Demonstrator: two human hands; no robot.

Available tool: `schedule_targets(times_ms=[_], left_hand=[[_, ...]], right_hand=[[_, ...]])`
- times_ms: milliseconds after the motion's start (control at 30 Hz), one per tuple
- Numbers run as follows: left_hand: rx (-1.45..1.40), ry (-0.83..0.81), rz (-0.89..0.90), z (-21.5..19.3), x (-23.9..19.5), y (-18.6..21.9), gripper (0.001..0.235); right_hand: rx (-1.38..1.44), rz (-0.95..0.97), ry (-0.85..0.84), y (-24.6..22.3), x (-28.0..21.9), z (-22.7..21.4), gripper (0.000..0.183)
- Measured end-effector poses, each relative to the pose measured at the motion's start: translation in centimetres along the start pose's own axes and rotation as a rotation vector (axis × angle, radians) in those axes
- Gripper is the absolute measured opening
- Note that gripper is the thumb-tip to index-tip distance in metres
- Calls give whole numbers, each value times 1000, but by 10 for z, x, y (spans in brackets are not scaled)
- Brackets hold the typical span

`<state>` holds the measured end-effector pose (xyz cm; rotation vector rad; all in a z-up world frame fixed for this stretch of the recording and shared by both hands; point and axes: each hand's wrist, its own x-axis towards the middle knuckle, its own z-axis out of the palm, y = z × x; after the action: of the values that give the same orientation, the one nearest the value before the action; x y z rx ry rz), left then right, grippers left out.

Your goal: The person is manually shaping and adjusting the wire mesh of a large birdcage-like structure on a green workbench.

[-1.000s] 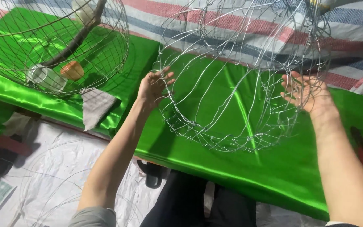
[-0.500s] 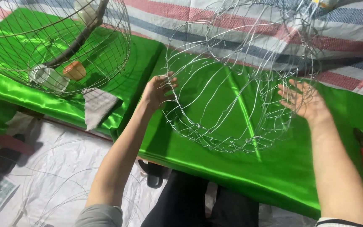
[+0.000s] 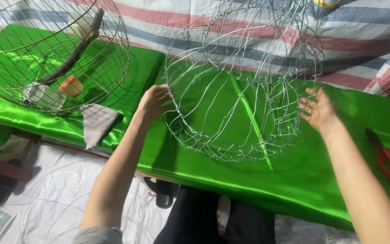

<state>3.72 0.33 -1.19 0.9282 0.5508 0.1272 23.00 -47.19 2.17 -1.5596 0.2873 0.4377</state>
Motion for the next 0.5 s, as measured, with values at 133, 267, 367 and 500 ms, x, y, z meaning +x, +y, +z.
schedule_targets(times_ms=[133,267,367,500], left_hand=[[82,33,58,7,-13,21,54],[88,-28,112,5,8,38,78],[297,-137,131,20,11,52,93],[485,-245,128,46,0,64,99]], right_hand=[[-2,31,57,-2,-55,-4,58],[55,55,67,0,-112,7,59],[135,102,67,20,-121,15,59],[206,136,95,29,-134,32,62]])
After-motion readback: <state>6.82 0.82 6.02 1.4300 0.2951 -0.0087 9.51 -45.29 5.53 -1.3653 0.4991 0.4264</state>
